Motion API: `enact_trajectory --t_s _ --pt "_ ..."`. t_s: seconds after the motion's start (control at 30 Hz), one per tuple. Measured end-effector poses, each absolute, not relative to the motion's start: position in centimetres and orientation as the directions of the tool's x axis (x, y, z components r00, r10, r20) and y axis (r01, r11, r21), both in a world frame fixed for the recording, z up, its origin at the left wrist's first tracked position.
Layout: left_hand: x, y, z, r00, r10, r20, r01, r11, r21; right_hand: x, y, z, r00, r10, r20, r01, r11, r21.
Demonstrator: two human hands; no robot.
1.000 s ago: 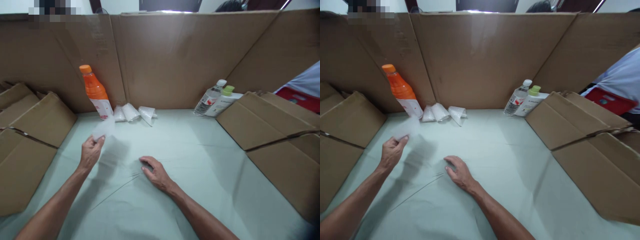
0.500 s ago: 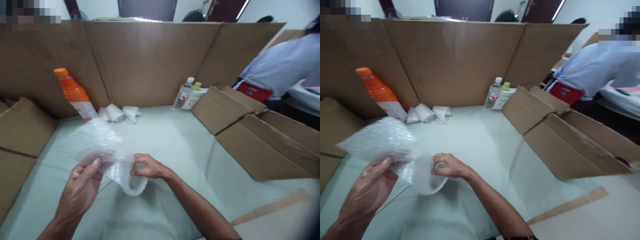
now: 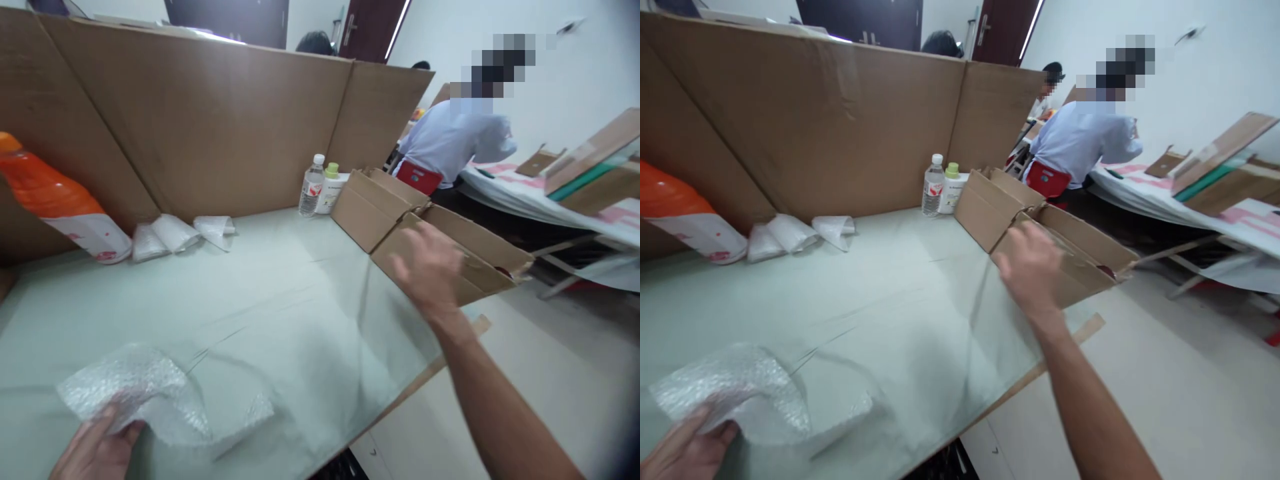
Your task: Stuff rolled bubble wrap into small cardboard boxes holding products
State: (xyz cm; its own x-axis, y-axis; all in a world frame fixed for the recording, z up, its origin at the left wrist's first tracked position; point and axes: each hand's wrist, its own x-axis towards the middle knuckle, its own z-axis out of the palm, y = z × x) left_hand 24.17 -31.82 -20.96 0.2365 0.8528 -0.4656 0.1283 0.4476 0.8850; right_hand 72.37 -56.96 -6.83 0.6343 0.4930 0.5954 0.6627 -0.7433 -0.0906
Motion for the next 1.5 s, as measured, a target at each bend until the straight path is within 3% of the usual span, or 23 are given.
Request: enact_trajectory --t_s 0.07,0.2,0.33,0.5,0.67,0.77,0.87,0.97,1.03,1.1,1.17,1.27,1.33,1.4,1.5 --pt "24.8 -32.2 -19.8 0.191 0.829 -0.526 -0.107 0.550 0.828 75.7 -59.9 -5.3 0.699 0.402 0.591 0.477 -0.878 0.035" --pt "26.6 -33.7 -17.5 0.106 0.791 -0.602 -0.323 0.600 0.732 81.0 -64.2 -4.5 0.918 0.314 0.244 0.286 -0.948 0.142" --pt "26.7 -34.8 -16.6 0.050 0.763 -0.644 -0.327 0.622 0.712 81.0 -65.6 -6.1 0.749 0.572 0.335 0.549 -0.819 0.170" --pt "25.2 -35.1 -16.1 0.030 0.740 -0.672 -0.300 0.648 0.700 72.2 -61.7 -5.5 0.446 0.749 0.489 0.778 -0.595 0.201" --pt "25.1 -35.5 -16.1 0.057 0.745 -0.665 -0.321 0.644 0.694 64.0 -51.1 -2.6 0.107 0.907 0.407 0.947 -0.218 0.237" --pt "25.5 -36.3 -16.2 0.085 0.745 -0.661 -0.345 0.645 0.682 62.0 -42.6 -2.5 0.027 0.941 0.337 0.963 -0.115 0.244" --pt "25.5 -37.1 -16.4 0.141 0.743 -0.654 -0.353 0.655 0.668 61.1 -35.3 -3.2 -0.002 0.944 0.329 0.978 -0.066 0.195" --pt "25.1 -37.8 -16.9 0.159 0.745 -0.648 -0.365 0.654 0.662 59.9 -32.0 -4.4 -0.021 0.885 0.465 0.995 -0.029 0.100" --pt "24.9 -38.0 -17.3 0.160 0.734 -0.660 -0.375 0.664 0.647 58.5 -32.8 -5.4 -0.028 0.822 0.569 0.999 0.045 -0.015" --pt "24.9 -37.9 -17.5 0.149 0.714 -0.684 -0.386 0.679 0.625 56.9 -35.6 -6.4 -0.043 0.826 0.562 0.971 0.166 -0.171" --pt "25.3 -37.5 -17.4 0.112 0.704 -0.701 -0.407 0.676 0.614 55.3 -39.4 -7.3 -0.231 0.907 0.353 0.860 0.360 -0.362" --pt "26.6 -36.5 -16.6 0.082 0.712 -0.697 -0.437 0.654 0.617 53.5 -44.4 -8.8 -0.446 0.895 -0.020 0.718 0.344 -0.605" --pt "27.7 -35.8 -15.8 0.100 0.721 -0.685 -0.451 0.647 0.615 53.0 -46.6 -10.1 -0.438 0.891 -0.122 0.742 0.282 -0.608" --pt "28.8 -35.2 -14.8 0.102 0.731 -0.675 -0.481 0.630 0.609 53.0 -47.5 -11.2 -0.368 0.920 -0.137 0.814 0.248 -0.525" --pt "30.2 -34.6 -13.5 0.088 0.752 -0.653 -0.522 0.593 0.612 54.0 -47.6 -11.4 -0.211 0.975 0.067 0.908 0.221 -0.355"
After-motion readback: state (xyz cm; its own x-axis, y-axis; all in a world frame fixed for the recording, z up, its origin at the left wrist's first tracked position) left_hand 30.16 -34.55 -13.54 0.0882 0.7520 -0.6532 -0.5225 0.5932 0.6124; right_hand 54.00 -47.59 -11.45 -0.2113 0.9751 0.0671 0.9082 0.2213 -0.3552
